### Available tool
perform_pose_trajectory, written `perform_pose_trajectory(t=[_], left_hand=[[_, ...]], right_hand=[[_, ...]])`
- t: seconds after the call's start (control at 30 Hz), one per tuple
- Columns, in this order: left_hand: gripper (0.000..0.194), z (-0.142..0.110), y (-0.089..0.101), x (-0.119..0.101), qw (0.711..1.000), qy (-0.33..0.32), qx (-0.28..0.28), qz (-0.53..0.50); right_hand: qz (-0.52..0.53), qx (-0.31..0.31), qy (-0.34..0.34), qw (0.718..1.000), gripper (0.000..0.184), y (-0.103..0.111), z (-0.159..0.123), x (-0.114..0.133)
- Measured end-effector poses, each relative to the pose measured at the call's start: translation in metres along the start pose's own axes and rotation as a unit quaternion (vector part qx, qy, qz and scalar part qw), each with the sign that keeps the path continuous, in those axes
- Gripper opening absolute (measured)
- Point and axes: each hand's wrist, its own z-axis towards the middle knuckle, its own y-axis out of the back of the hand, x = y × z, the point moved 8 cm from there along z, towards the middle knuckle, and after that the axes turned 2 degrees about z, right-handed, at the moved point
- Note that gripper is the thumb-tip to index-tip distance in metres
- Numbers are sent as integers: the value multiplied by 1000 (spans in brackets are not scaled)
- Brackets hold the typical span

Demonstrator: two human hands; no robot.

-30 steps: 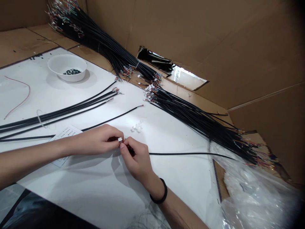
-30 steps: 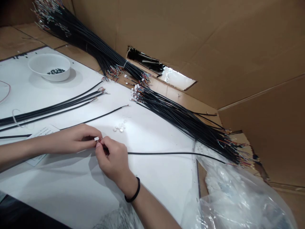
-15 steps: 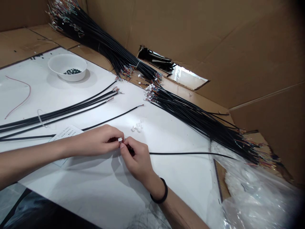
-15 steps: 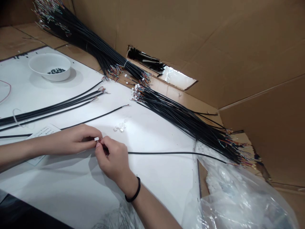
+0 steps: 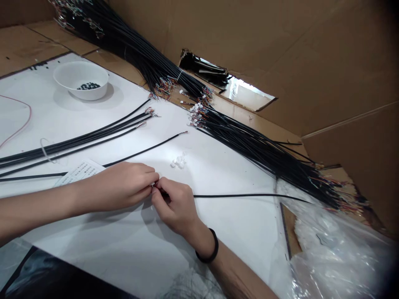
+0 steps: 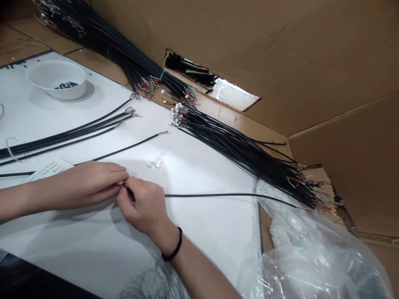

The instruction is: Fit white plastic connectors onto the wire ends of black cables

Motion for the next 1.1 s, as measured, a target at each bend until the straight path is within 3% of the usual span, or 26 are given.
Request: perform_pose_trajectory(t=[0.4,0.67,1.1], left_hand=[[20,4,2,11,996,51,11,-74],[24,6,2,12,995,49,15,-87],[23,6,2,12,996,32,-5,-83]], right_hand=[[43,-38,-3,998,20,7,-2,-2],[49,-73,-1,996,20,11,-4,-1],[64,-68,-3,996,21,11,-4,-1]])
